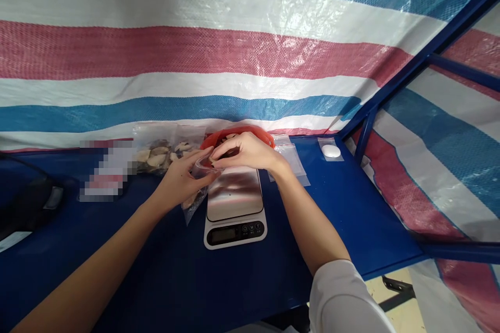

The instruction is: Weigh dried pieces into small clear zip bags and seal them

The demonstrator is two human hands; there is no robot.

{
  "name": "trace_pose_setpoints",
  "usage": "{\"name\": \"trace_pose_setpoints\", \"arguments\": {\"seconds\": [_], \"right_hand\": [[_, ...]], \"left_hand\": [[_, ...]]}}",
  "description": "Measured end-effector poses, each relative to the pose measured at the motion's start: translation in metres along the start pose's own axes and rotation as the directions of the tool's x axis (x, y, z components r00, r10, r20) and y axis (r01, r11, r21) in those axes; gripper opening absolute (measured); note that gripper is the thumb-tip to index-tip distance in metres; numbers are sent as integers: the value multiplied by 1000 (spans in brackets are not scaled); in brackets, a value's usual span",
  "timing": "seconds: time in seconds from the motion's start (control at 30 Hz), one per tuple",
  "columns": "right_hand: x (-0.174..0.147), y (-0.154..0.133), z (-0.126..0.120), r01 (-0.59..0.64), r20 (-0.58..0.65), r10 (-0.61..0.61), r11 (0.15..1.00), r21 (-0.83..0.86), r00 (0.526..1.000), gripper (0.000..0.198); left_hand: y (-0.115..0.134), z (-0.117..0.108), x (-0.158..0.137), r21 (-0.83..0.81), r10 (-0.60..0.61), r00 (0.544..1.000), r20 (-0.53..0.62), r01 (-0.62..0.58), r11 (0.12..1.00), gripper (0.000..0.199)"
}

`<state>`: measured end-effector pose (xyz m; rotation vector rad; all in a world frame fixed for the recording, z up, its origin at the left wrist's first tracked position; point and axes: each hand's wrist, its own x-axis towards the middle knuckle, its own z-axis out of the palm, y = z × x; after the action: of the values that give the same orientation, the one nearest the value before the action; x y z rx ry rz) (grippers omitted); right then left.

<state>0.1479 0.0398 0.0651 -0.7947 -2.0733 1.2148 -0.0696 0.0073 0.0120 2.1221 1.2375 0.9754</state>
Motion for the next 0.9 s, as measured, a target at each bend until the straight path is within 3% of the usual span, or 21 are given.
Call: {"name": "trace_pose_setpoints", "arguments": {"seconds": [0.33, 0.67, 0.9], "right_hand": [[2, 4, 0, 5, 44, -5, 1000, -6, 999, 14], [5, 2, 15, 5, -18, -10, 964, -267, 1000, 16], [3, 4, 13, 81, -8, -90, 930, -359, 996, 20]], "left_hand": [[4, 3, -1, -23, 4, 1000, 18, -4, 1000, 68], [0, 8, -1, -48, -39, 999, -17, 38, 998, 64], [5, 7, -1, -84, -138, 989, -45, 134, 987, 86]]}}
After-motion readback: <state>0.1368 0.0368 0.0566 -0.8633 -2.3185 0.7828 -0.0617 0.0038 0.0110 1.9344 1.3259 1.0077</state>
